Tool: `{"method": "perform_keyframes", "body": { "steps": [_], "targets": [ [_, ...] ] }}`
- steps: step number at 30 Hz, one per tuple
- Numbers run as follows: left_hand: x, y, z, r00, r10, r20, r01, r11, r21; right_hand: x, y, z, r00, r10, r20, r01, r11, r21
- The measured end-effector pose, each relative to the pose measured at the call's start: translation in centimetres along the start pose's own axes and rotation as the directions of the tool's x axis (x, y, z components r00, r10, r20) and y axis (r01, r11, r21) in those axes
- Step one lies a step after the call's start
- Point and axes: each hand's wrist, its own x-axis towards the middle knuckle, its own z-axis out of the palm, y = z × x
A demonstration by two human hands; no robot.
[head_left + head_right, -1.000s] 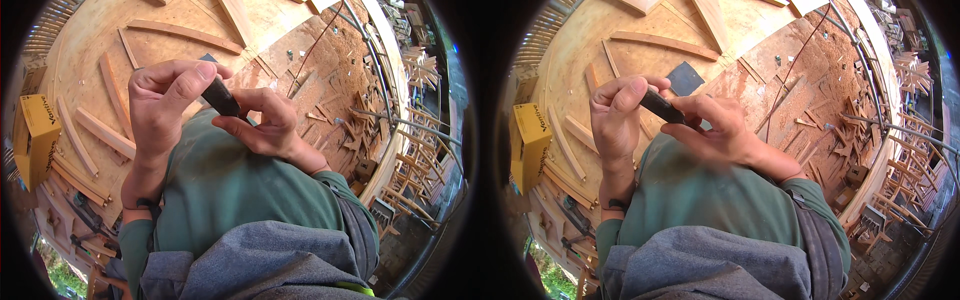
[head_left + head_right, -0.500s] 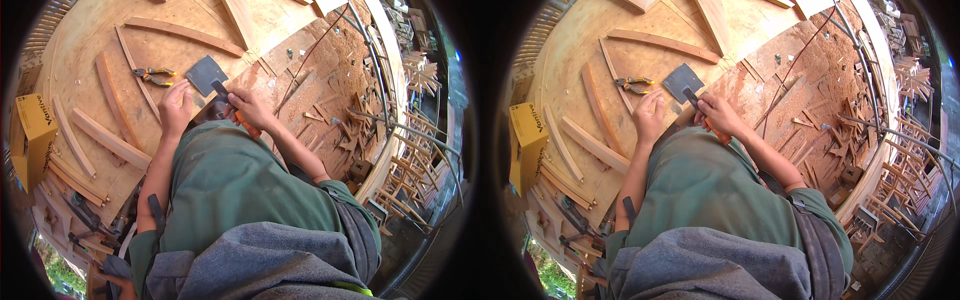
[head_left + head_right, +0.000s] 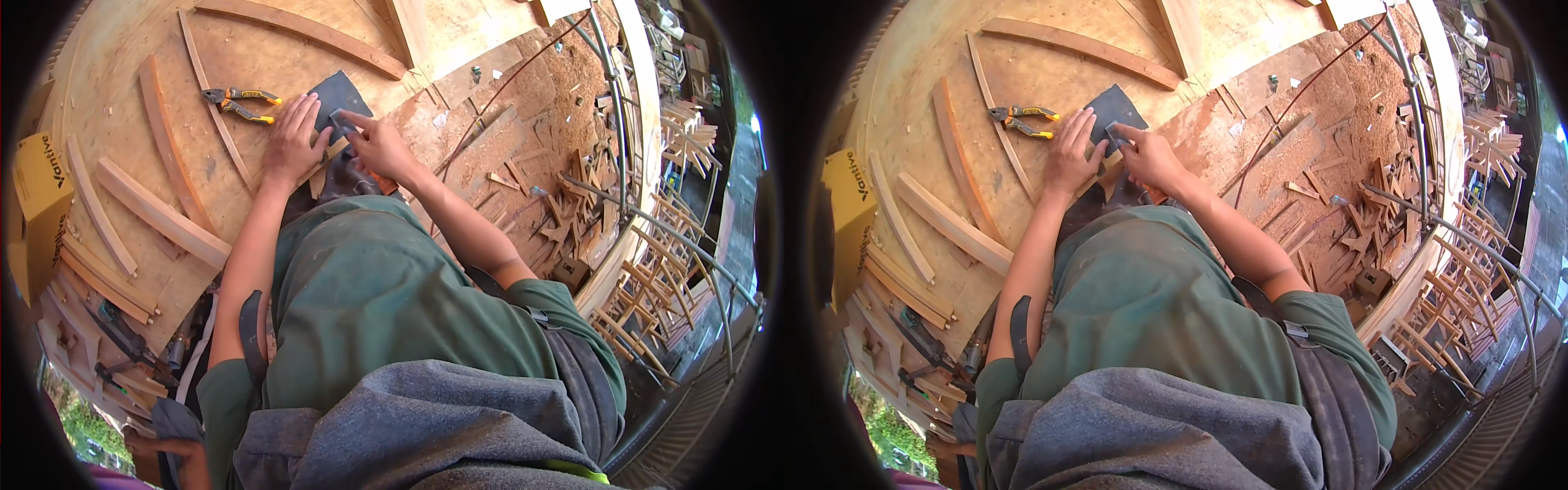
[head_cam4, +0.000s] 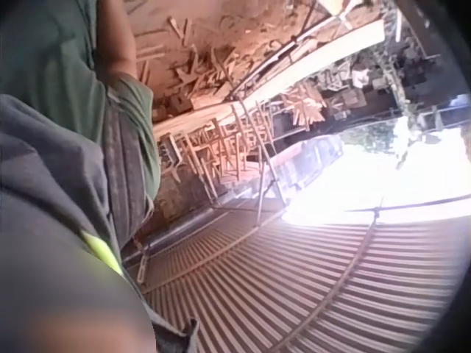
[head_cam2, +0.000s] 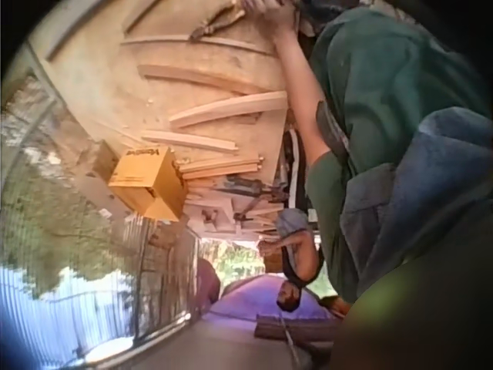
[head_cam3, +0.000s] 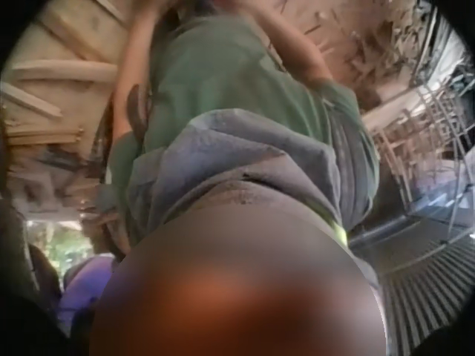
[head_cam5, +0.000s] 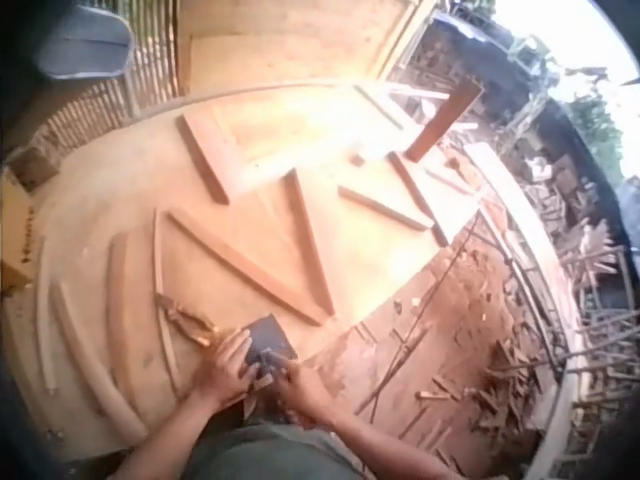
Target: Trimming a wooden joint with a chisel and sandpaper, then assembling wooden furniture components.
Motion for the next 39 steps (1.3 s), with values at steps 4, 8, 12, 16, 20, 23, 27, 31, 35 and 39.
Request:
{"method": "perform_keyframes", "body": {
  "steps": [4, 8, 12, 16, 20, 23, 27, 31, 35, 39],
  "targets": [
    [0.2, 0.2, -0.7, 1.0, -0.012, 0.021, 0.012, 0.999, -0.036, 0.3, 1.1, 0.6, 0.998, -0.053, -0.031, 0.044, 0.97, -0.239],
    [0.3, 0.2, -0.9, 1.0, -0.017, 0.016, 0.017, 0.999, -0.035, 0.4, 1.8, 1.6, 0.946, -0.309, -0.099, 0.193, 0.781, -0.594],
    [0.0, 0.3, -0.7, 1.0, -0.022, 0.008, 0.023, 0.999, -0.042, 0.2, 1.6, 2.4, 0.947, -0.289, -0.137, 0.152, 0.783, -0.604],
    [0.0, 0.0, -0.5, 1.0, -0.023, 0.01, 0.023, 0.999, -0.043, 1.5, 0.7, 2.7, 0.947, -0.281, -0.157, 0.123, 0.765, -0.632],
    [0.0, -0.1, -0.6, 1.0, -0.021, -0.023, 0.019, 0.996, -0.093, 1.9, 0.3, 2.6, 0.93, -0.343, -0.132, 0.179, 0.735, -0.654],
    [0.2, 0.2, -0.7, 0.998, -0.058, -0.006, 0.057, 0.997, -0.052, 1.5, 1.5, 3.0, 0.933, -0.329, -0.149, 0.155, 0.738, -0.657],
    [0.0, 0.4, -0.6, 0.998, -0.059, 0.028, 0.06, 0.997, -0.055, 3.7, -0.4, 2.5, 0.908, -0.363, -0.207, 0.157, 0.756, -0.636],
    [0.0, 0.1, -0.8, 0.999, -0.038, -0.018, 0.038, 0.998, -0.043, 3.2, -0.1, 2.5, 0.918, -0.37, -0.145, 0.191, 0.731, -0.655],
    [-0.1, 0.4, -0.8, 0.998, -0.066, 0.01, 0.067, 0.995, -0.077, 1.4, 2.0, 3.0, 0.926, -0.352, -0.139, 0.185, 0.742, -0.645],
    [-0.1, 0.1, -0.5, 0.999, -0.044, -0.013, 0.044, 0.998, -0.055, 3.1, 0.1, 2.7, 0.94, -0.306, -0.148, 0.144, 0.752, -0.643]
  ]
}}
